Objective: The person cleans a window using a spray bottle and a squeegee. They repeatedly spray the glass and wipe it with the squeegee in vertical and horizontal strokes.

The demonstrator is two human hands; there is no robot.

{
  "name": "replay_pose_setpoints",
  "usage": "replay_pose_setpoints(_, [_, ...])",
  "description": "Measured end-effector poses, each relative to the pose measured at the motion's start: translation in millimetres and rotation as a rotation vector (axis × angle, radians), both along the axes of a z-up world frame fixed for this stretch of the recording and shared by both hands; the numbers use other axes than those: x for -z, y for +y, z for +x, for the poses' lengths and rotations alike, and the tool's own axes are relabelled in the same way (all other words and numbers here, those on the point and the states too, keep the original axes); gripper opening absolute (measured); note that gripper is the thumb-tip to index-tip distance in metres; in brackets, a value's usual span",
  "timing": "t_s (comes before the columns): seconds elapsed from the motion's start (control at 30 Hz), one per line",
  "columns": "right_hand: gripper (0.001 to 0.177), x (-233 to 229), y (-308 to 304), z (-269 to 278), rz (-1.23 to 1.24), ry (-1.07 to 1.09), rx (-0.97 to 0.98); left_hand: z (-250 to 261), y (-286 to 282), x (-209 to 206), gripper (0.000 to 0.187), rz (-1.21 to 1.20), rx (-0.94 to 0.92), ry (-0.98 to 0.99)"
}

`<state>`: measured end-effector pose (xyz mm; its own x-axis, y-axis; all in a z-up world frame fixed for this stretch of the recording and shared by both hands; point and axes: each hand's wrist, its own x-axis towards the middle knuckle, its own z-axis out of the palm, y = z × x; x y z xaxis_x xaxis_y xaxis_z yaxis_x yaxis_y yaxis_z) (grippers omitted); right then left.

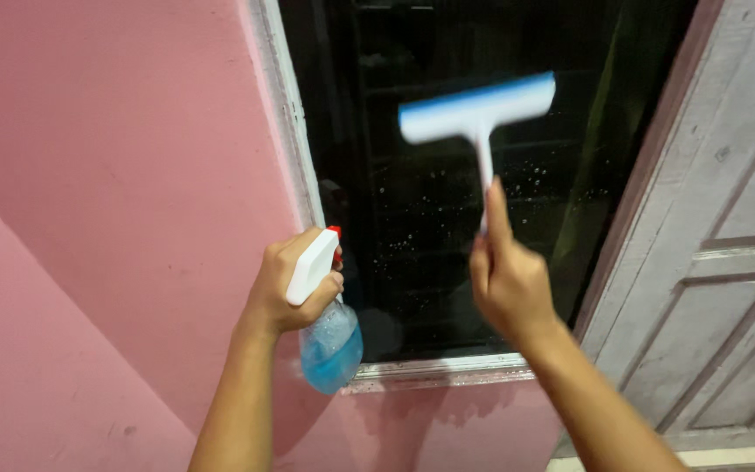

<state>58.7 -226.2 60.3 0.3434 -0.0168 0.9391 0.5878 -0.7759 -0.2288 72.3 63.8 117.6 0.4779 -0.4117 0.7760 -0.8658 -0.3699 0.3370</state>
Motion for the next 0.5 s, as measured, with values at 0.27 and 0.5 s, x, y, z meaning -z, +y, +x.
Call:
replay_pose_setpoints(0.27, [0.067, -4, -28, -18, 0.091, 0.077, 0.033, -4, -5, -1, 0.019, -0.039, -0.027, 0.061])
replay_pose_setpoints(0.5, [0.066, -48, -55, 1, 0.091, 0.085, 0.092, -1, -9, 0, 0.025, -0.046, -0.040, 0.031])
